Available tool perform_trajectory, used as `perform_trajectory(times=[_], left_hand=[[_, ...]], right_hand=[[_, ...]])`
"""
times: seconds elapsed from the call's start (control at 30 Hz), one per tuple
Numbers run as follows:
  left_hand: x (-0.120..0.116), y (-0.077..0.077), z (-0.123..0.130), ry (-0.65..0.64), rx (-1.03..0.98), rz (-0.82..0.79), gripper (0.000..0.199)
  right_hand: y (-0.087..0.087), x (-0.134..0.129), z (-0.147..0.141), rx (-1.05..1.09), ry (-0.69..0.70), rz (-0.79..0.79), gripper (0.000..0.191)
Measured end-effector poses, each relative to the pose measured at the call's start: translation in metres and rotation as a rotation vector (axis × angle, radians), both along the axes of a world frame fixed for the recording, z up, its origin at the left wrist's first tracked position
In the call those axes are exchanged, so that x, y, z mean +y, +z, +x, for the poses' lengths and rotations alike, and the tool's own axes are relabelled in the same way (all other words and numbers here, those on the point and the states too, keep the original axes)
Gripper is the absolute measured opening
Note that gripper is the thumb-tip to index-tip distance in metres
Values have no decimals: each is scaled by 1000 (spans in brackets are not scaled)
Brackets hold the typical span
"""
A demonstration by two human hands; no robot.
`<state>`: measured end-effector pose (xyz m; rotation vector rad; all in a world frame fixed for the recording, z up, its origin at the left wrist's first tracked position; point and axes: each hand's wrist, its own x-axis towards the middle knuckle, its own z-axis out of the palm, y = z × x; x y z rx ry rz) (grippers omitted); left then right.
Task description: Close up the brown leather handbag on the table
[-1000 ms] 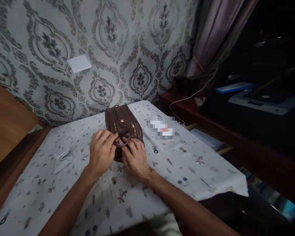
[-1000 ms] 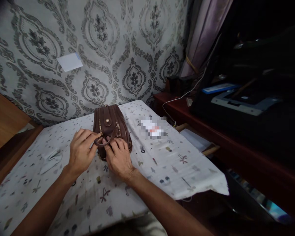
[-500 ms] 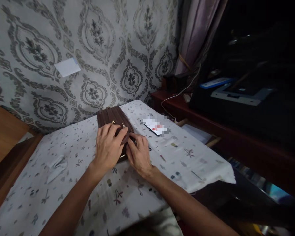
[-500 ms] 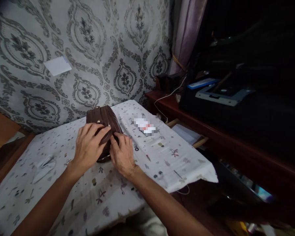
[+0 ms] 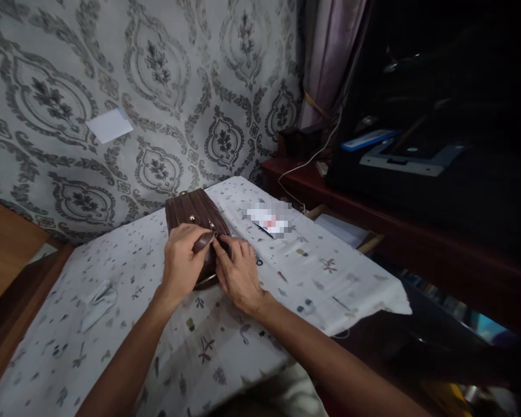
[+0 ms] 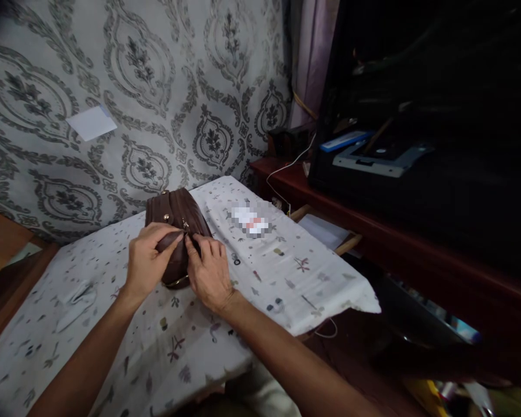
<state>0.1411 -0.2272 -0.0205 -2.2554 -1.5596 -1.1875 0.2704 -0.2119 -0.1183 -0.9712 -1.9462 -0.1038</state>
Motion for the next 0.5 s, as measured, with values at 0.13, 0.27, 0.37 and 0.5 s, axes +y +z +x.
perform_trajectory(times=[0.13, 0.27, 0.37, 0.5], left_hand=[[-4, -5, -1, -16, 49, 14, 15], [-6, -8, -2, -30, 77, 35, 14], [-7, -9, -2, -51, 99, 44, 14], [-7, -9, -3, -88, 121, 26, 13]], right_hand=[[-1, 0, -1, 15, 5, 1, 49], [-1, 0, -1, 31, 9, 22, 44], [0, 0, -1, 34, 22, 14, 44], [2, -1, 1, 43, 27, 23, 41]])
